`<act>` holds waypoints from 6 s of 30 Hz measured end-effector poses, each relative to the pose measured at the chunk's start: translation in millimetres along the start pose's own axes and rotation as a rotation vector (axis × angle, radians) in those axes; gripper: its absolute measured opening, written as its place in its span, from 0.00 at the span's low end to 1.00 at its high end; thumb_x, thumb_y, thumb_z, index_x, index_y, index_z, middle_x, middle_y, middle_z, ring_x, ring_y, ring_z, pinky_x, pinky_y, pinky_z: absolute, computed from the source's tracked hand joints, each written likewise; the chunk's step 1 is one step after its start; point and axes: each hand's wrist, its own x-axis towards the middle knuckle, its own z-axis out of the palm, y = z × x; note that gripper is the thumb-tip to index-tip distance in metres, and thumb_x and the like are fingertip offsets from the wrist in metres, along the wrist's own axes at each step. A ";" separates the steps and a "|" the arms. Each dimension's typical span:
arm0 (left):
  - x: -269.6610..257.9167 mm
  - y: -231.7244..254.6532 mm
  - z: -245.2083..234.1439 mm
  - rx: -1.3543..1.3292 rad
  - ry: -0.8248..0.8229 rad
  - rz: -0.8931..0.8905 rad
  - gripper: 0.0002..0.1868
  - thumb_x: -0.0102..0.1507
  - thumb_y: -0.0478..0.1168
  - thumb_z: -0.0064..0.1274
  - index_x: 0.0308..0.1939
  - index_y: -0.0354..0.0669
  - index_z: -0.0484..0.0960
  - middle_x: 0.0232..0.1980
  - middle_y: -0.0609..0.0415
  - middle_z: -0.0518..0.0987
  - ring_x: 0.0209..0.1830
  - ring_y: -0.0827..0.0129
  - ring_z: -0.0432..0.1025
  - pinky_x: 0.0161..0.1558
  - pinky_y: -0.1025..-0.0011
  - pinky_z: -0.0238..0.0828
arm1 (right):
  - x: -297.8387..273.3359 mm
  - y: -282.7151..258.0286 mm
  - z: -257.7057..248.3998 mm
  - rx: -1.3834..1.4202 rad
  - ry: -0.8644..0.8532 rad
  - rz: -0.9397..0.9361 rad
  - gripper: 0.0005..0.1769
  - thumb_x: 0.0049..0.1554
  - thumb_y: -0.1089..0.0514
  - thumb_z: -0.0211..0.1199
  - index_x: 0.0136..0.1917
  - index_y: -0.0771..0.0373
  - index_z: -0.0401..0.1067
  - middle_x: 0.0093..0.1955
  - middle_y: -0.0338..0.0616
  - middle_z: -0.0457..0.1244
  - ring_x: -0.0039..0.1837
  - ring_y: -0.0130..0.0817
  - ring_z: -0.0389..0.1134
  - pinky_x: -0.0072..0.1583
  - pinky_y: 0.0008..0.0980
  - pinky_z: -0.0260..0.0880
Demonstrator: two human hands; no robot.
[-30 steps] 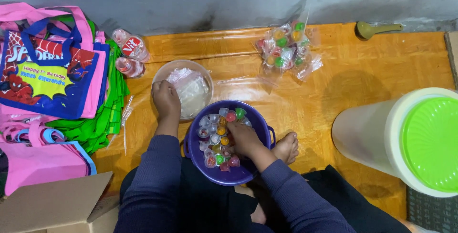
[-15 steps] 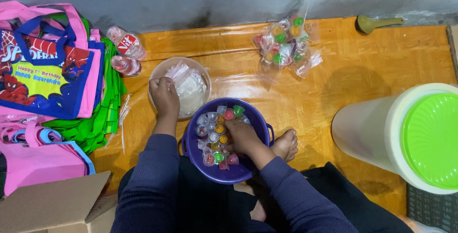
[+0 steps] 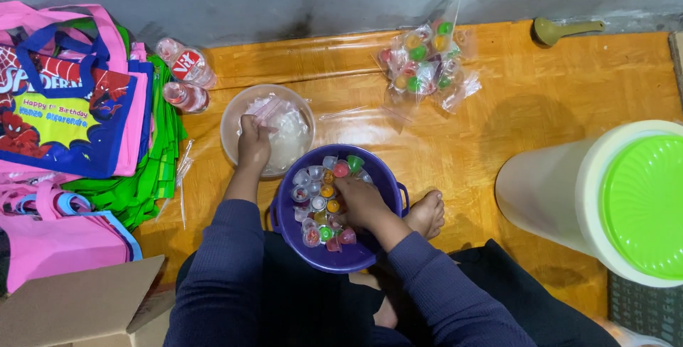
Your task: The person packs colorful food containers into plastic bags by hand, taking items from a bowl and placing the filled bags onto the floor.
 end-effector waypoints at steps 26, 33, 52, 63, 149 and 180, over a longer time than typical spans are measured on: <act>-65.5 46.0 -84.6 -1.335 -0.244 -0.075 0.12 0.68 0.56 0.50 0.48 0.60 0.75 0.74 0.59 0.70 0.78 0.44 0.59 0.67 0.24 0.54 | -30.5 7.8 -4.8 0.044 0.051 -0.058 0.35 0.53 0.46 0.71 0.68 0.58 0.64 0.68 0.55 0.62 0.72 0.56 0.62 0.68 0.59 0.60; -116.1 26.5 -108.2 -1.510 -0.130 -0.063 0.13 0.65 0.54 0.59 0.54 0.68 0.82 0.72 0.66 0.73 0.68 0.58 0.73 0.71 0.28 0.63 | -148.6 65.0 -84.3 0.108 0.096 0.001 0.36 0.52 0.42 0.71 0.71 0.51 0.68 0.63 0.58 0.68 0.69 0.61 0.65 0.68 0.59 0.65; -167.5 -3.2 -98.9 -1.435 -0.359 0.012 0.20 0.75 0.50 0.37 0.72 0.69 0.65 0.76 0.59 0.69 0.67 0.56 0.69 0.68 0.43 0.64 | -390.7 383.9 169.3 -0.200 0.126 1.254 0.35 0.63 0.41 0.47 0.69 0.70 0.72 0.70 0.63 0.64 0.76 0.62 0.59 0.69 0.89 0.23; -197.6 26.0 -103.3 -1.333 -0.240 -0.107 0.11 0.69 0.45 0.54 0.52 0.48 0.79 0.50 0.55 0.82 0.52 0.64 0.78 0.55 0.61 0.79 | -468.6 364.2 229.8 -0.005 0.020 1.468 0.21 0.43 0.47 0.79 0.51 0.50 0.93 0.57 0.42 0.79 0.70 0.51 0.71 0.72 0.78 0.13; -233.1 36.5 -11.0 -0.747 -0.195 -0.229 0.11 0.67 0.45 0.58 0.44 0.41 0.80 0.36 0.52 0.82 0.35 0.73 0.80 0.39 0.80 0.78 | -70.7 52.8 -1.7 1.078 0.482 -0.401 0.02 0.61 0.63 0.64 0.47 0.64 0.75 0.31 0.44 0.68 0.31 0.27 0.70 0.34 0.23 0.71; -247.3 38.4 -20.0 -0.200 0.172 0.315 0.06 0.65 0.45 0.64 0.38 0.51 0.90 0.50 0.57 0.85 0.52 0.65 0.78 0.55 0.68 0.74 | -111.4 10.0 -5.6 0.878 0.414 -0.419 0.26 0.46 0.71 0.74 0.59 0.67 0.77 0.52 0.59 0.71 0.56 0.40 0.71 0.50 0.39 0.76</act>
